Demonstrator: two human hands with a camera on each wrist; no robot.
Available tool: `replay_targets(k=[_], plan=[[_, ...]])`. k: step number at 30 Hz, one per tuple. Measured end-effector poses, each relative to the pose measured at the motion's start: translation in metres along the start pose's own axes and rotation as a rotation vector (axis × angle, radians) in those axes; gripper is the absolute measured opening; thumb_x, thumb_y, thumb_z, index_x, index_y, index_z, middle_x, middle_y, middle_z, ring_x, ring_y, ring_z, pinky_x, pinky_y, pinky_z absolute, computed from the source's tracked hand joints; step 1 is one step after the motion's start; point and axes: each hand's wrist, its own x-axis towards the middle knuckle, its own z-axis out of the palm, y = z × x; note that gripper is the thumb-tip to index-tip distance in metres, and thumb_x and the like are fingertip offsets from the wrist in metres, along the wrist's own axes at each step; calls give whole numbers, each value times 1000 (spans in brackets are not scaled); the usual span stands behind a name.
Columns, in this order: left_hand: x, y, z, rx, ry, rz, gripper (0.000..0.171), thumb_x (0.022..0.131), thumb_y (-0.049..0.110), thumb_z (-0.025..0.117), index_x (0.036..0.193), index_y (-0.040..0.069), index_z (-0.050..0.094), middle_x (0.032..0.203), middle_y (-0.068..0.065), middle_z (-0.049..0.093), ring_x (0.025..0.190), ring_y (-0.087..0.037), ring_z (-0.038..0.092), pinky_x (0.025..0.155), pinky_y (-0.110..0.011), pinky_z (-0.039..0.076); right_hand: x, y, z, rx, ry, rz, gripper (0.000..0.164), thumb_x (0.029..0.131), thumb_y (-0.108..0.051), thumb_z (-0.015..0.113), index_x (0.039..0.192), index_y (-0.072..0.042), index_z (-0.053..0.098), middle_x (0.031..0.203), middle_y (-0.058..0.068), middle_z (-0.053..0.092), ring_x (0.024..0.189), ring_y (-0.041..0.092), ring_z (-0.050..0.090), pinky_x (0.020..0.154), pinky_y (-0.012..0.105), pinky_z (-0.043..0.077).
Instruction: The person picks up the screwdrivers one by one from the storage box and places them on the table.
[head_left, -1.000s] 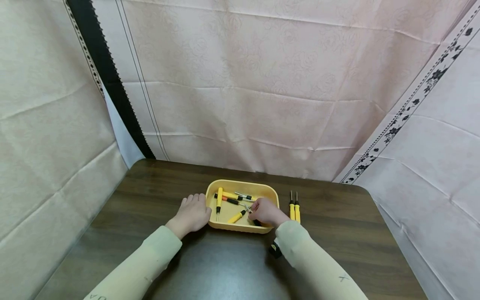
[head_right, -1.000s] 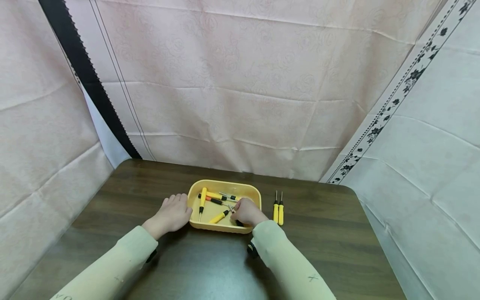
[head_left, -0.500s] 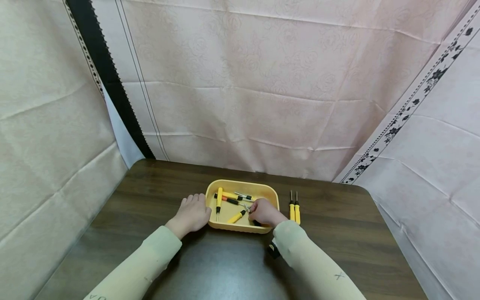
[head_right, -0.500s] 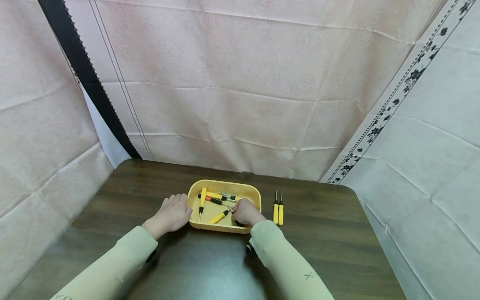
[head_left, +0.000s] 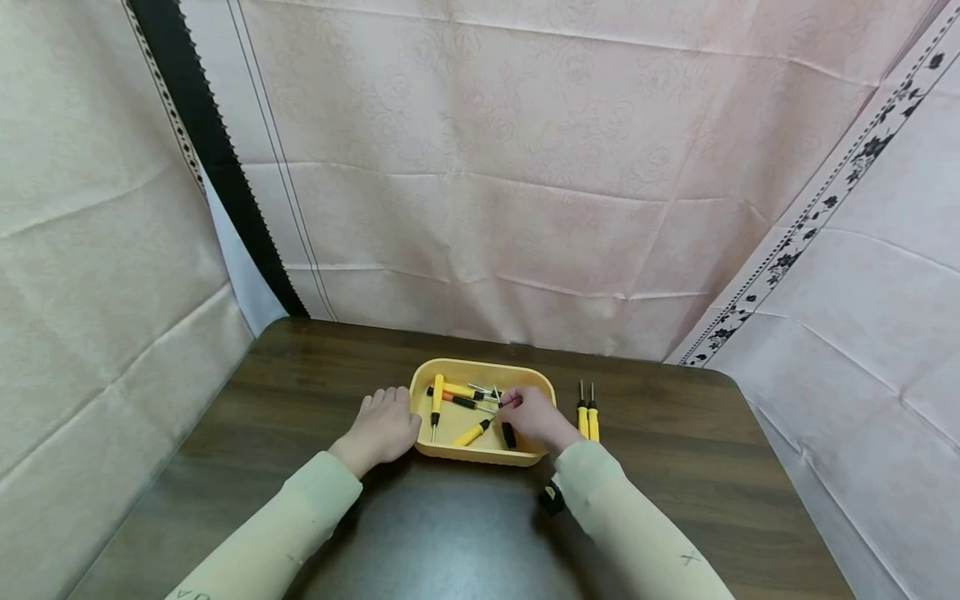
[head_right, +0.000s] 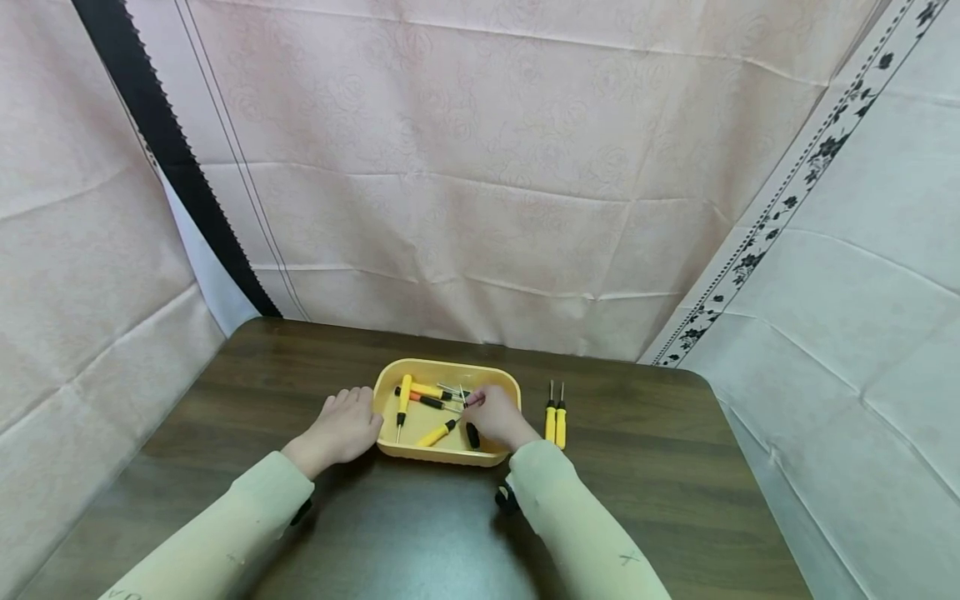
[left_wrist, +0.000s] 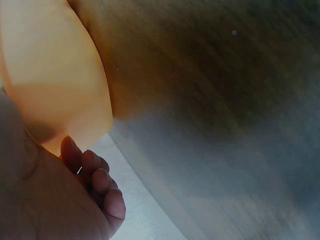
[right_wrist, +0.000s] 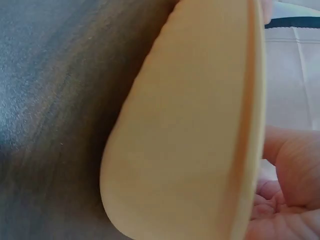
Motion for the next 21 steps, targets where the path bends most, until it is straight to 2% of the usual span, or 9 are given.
replay_targets(k=[7,14,18,21], plan=[[0,0,0,4,-9,-1,31,97,29,39,108,2,49,94,-9,47,86,-26,40,78,-42,32,-1,-2,-9,68,55,-17,19,88,-13,69,104,-4,62,92,7,63,78,19,60,67,32,51],[0,-1,0,5,-8,-5,31,97,29,40,109,2,49,94,-9,47,86,-26,40,78,-42,32,-5,-6,-15,98,65,-28,22,89,-15,68,106,-3,62,93,8,63,79,20,62,76,42,52],[0,0,0,6,-10,-6,31,97,30,40,109,2,49,94,-9,47,86,-26,40,78,-42,32,-6,-4,-18,71,88,-36,20,88,-18,71,103,-7,63,92,5,64,81,19,61,74,40,53],[0,0,0,7,-11,-6,32,97,30,40,110,2,49,95,-9,47,87,-26,40,79,-43,32,-7,-3,-23,102,106,-42,18,87,-15,70,102,-7,63,92,6,64,82,19,61,74,40,53]])
